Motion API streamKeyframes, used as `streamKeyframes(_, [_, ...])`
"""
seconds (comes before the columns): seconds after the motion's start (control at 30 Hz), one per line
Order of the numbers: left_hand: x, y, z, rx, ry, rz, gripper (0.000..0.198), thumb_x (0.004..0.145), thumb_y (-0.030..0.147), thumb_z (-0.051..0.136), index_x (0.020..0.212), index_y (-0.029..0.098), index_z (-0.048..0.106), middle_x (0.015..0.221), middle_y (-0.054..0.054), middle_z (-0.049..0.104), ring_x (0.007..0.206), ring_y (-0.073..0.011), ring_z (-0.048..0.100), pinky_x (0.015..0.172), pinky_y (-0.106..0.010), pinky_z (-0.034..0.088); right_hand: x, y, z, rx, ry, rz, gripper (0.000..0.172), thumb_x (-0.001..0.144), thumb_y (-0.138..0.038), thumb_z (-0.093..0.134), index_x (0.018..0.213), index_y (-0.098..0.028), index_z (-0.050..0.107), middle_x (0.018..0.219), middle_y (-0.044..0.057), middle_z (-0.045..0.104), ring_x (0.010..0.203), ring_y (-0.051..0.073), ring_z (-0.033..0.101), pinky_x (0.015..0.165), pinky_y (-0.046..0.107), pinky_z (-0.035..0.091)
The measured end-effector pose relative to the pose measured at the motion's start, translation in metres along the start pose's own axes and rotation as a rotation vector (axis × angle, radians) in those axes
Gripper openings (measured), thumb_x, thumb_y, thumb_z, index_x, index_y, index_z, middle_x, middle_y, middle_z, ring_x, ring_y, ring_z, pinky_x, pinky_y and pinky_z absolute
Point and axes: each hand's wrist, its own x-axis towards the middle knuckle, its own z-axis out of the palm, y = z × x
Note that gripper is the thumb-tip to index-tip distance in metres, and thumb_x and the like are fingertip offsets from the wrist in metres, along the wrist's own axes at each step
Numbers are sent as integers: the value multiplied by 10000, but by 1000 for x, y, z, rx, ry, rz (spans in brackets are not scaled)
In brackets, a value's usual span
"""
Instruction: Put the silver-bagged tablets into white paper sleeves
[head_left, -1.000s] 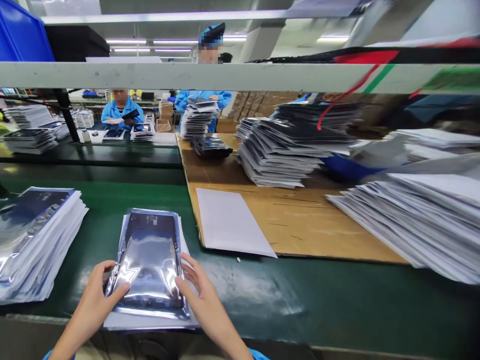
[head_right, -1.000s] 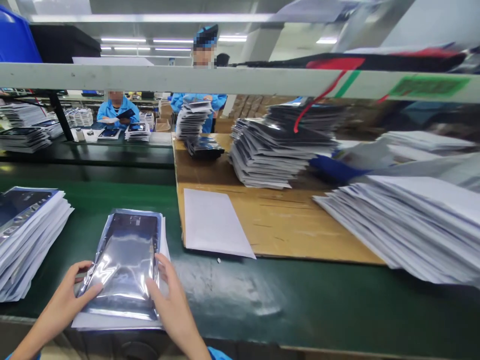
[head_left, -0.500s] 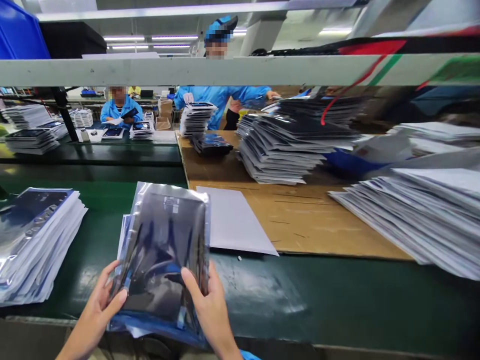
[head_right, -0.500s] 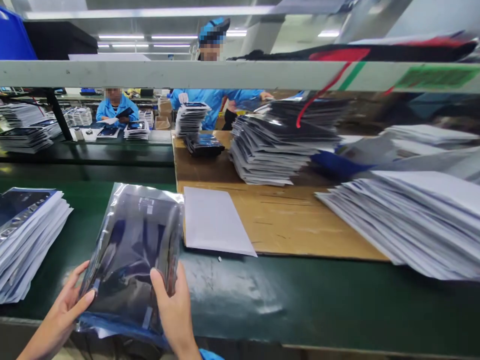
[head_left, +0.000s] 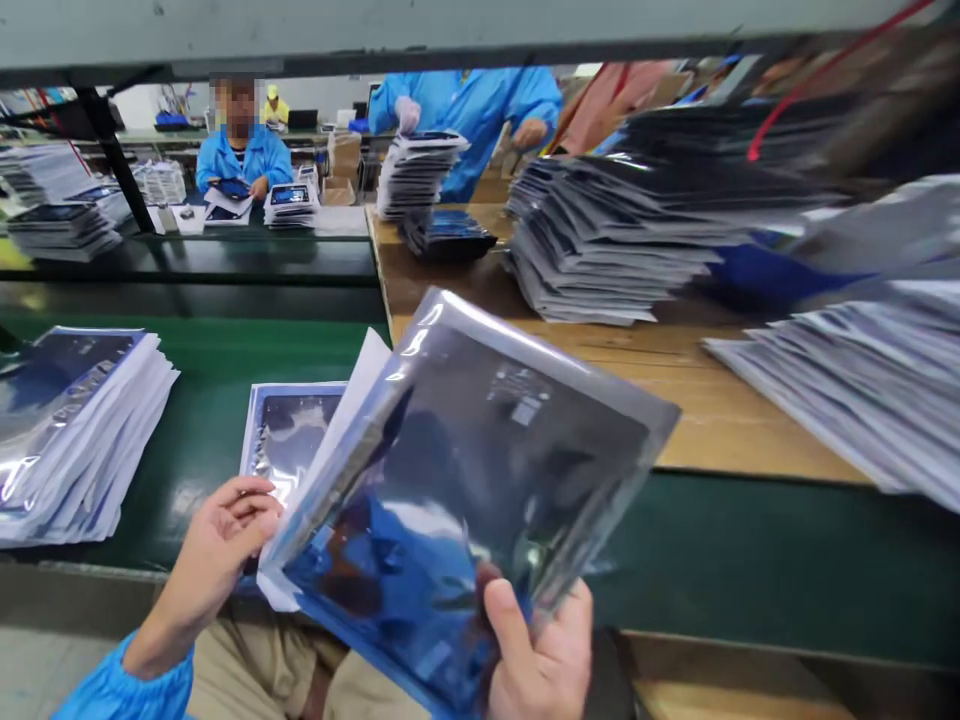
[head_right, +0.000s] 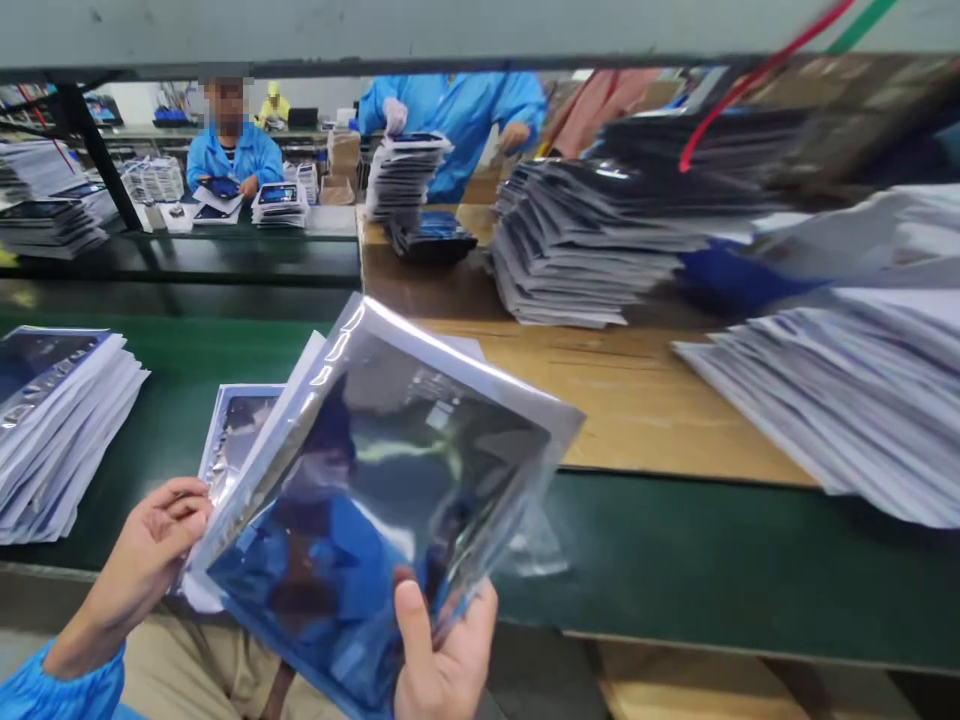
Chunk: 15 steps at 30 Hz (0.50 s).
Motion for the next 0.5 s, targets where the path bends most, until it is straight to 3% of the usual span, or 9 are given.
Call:
streamKeyframes(0.13, [5, 0, 2, 89, -87, -47, 448, 622, 418, 780, 946, 168, 598, 854, -64, 675, 721, -156, 620, 618, -236, 489, 2, 4, -16, 18, 29, 101, 538, 701, -440, 710, 1152, -224, 511, 780, -3, 652, 672, 174, 623, 607, 260, 492])
streamKeyframes(0.3, [1, 3, 9, 100, -122, -212, 485, 744, 515, 635, 1107, 207, 542, 966, -77, 695, 821, -205, 656, 684, -295, 504, 8, 24, 5, -36, -77, 97, 573, 758, -477, 635, 1246, -218, 482, 975, 46, 682, 856, 224, 641, 741, 324, 519])
streamKeyframes(0.43, [-4, 10, 10, 98, 22, -236, 507, 693, 451, 703, 1117, 227, 541, 892, -38, 702, 738, -187, 654, 587, -259, 485, 2, 39, 25, 2, -133, 62, 532, 802, -476, 579, 1261, -227, 479, 1034, 41, 678, 888, 209, 635, 766, 317, 515])
streamKeyframes(0.5, [-3, 12, 7, 65, 93, -185, 474, 653, 385, 756, 1052, 212, 568, 858, -23, 693, 673, -146, 630, 528, -213, 458, -1, 39, 24, 29, -83, 65, 521, 804, -466, 583, 1254, -225, 480, 1017, 39, 678, 832, 196, 637, 725, 301, 515])
